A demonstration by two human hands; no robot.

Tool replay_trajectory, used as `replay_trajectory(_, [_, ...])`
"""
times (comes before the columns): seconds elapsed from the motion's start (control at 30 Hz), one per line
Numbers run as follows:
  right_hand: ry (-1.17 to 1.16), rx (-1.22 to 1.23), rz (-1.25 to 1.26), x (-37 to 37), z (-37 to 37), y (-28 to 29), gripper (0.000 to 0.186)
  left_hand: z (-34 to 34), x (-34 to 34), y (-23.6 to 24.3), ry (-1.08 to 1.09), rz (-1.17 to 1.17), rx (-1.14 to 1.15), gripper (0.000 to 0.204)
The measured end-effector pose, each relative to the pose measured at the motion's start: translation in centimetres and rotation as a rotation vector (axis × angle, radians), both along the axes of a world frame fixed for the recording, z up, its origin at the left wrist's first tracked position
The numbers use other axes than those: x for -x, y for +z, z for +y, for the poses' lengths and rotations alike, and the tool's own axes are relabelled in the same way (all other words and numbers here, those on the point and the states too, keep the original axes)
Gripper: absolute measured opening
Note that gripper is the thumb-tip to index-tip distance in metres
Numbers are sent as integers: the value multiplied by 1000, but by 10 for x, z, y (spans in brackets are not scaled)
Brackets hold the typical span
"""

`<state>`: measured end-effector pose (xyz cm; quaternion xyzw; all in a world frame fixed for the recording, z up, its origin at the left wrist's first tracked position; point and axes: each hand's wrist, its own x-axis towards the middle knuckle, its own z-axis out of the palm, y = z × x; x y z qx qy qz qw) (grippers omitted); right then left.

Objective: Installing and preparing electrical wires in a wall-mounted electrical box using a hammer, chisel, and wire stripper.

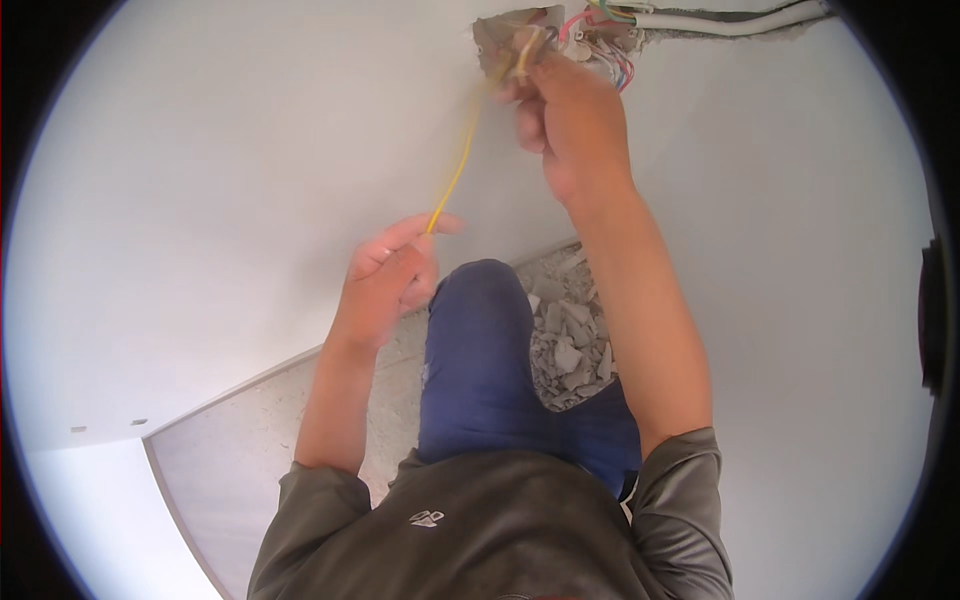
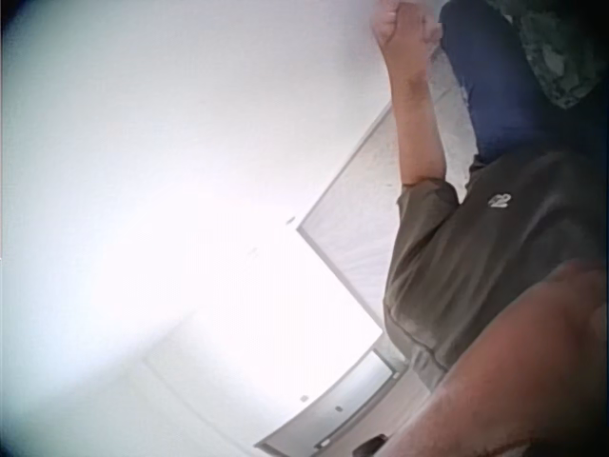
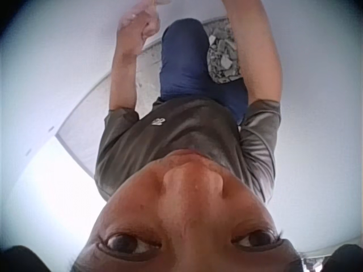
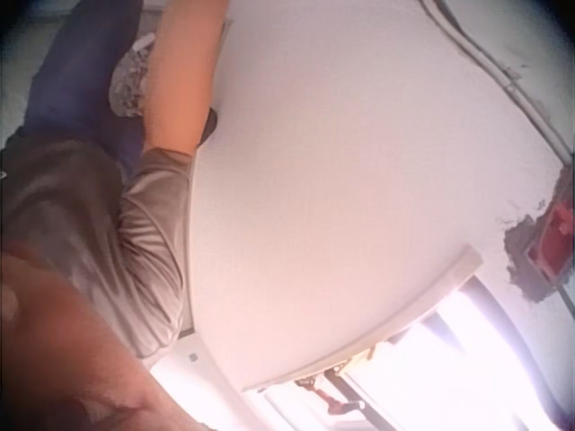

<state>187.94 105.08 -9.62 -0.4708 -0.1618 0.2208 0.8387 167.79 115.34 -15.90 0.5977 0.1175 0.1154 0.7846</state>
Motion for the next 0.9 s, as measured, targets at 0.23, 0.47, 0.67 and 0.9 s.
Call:
replay_trajectory(0.23, [98,29,80,-9,1,10,21,-21,-8,5,-92,8,-39,39])
replay_trajectory(0.47, [205,52,18,-11,-3,9,17,-23,-5,2,-44,-24,-16,37])
replay_trajectory(0.67, [334,8,157,-29,2,6,24,-33,-9,9,-74,-10,23,37])
replay_trajectory(0.9, [197,268,-140,-24,-13,15,23,-29,-3,9,-69,-44,52,34])
